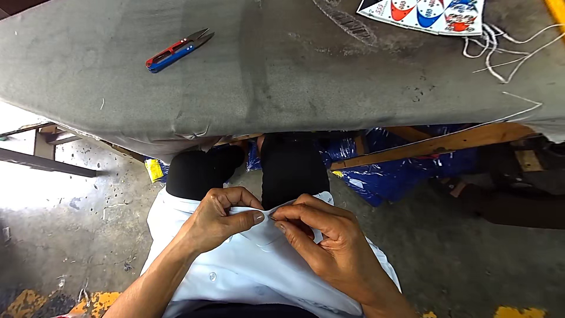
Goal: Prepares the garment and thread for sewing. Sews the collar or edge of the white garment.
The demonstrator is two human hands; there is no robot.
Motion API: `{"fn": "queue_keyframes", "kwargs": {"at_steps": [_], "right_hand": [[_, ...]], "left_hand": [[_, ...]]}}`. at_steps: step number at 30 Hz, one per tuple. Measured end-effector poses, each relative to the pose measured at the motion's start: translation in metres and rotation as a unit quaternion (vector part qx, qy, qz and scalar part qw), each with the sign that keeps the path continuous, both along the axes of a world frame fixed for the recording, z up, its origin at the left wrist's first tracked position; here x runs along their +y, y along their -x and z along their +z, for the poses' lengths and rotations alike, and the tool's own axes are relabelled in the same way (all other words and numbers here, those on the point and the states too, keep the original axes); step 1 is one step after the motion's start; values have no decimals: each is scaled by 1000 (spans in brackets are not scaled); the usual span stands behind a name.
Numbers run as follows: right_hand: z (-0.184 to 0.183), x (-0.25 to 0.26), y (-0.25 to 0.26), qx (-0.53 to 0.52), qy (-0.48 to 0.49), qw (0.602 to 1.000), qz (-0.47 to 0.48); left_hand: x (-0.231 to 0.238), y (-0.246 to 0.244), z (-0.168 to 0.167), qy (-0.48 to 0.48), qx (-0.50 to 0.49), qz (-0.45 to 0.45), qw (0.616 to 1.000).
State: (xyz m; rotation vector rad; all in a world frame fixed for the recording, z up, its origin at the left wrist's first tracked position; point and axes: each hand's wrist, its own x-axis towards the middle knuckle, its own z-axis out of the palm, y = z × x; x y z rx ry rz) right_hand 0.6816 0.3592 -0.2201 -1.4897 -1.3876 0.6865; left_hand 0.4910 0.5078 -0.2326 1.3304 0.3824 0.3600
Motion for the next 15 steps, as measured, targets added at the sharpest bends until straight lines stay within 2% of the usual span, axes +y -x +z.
{"fn": "queue_keyframes", "kwargs": {"at_steps": [15], "right_hand": [[-2,6,-1,8,7,1000,13]], "left_hand": [[2,2,0,-16,-9,-1,1000]]}}
